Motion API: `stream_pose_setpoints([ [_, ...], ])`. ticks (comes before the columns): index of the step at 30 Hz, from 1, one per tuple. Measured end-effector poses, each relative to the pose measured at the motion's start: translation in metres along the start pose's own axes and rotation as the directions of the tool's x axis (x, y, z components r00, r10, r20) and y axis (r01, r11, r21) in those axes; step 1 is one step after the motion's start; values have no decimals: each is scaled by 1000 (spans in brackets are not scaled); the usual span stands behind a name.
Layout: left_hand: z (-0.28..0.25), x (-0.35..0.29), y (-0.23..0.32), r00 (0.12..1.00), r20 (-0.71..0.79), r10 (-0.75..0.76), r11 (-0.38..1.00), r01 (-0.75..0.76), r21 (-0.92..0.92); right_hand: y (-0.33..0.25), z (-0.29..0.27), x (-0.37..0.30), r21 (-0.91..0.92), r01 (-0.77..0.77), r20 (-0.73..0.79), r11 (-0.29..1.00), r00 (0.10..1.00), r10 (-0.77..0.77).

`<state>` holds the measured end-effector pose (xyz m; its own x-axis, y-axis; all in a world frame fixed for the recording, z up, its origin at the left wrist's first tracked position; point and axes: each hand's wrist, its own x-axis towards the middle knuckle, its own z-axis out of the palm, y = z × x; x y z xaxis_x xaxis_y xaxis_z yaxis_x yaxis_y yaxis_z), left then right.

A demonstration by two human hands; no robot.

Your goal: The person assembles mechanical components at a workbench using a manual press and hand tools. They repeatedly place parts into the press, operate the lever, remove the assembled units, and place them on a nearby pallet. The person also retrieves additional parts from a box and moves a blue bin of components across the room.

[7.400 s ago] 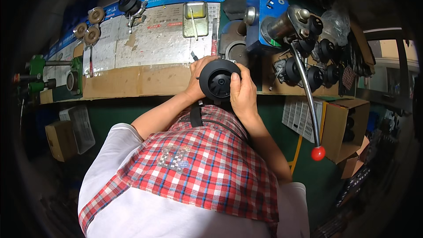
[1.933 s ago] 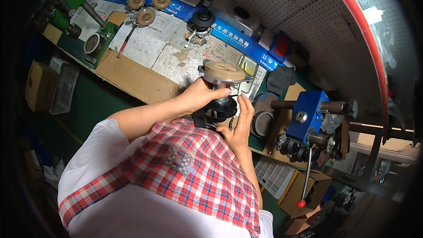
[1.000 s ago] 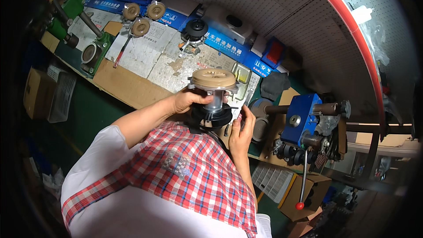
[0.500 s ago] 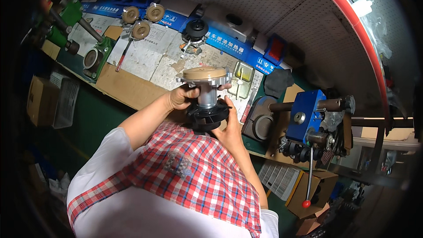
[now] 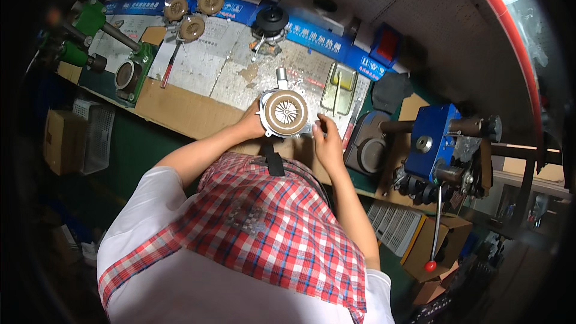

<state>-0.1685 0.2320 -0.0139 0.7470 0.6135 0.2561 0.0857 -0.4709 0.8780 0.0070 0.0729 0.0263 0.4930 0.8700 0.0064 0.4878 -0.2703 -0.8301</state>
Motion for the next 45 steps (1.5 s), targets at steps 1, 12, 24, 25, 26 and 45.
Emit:
stream_pose_setpoints([
  [1, 2, -5, -8, 996, 82, 36, 987, -48, 150, 1, 10, 8, 258, -220, 68, 941, 975, 209],
  [12, 1, -46, -48, 906, 243, -347, 771, 127, 624, 32, 98, 30, 47, -621, -75, 783, 779, 622],
  [24, 27, 11, -31, 738, -196, -646, 714, 675, 185, 2, 104, 52, -234, -545, -180, 805, 838, 515],
  [25, 25, 10, -36, 750, -189, -634, 729, 661, 179, 5, 106, 52, -219, -545, -165, 809, 838, 520],
  [26, 25, 9, -40, 752, -186, -632, 725, 659, 199, 9, 107, 51, -204, -546, -150, 813, 838, 525],
  [45, -104, 37, 47, 785, 515, -345, 502, 618, -605, -128, -4, 52, 787, -562, 494, 255, 821, 287],
])
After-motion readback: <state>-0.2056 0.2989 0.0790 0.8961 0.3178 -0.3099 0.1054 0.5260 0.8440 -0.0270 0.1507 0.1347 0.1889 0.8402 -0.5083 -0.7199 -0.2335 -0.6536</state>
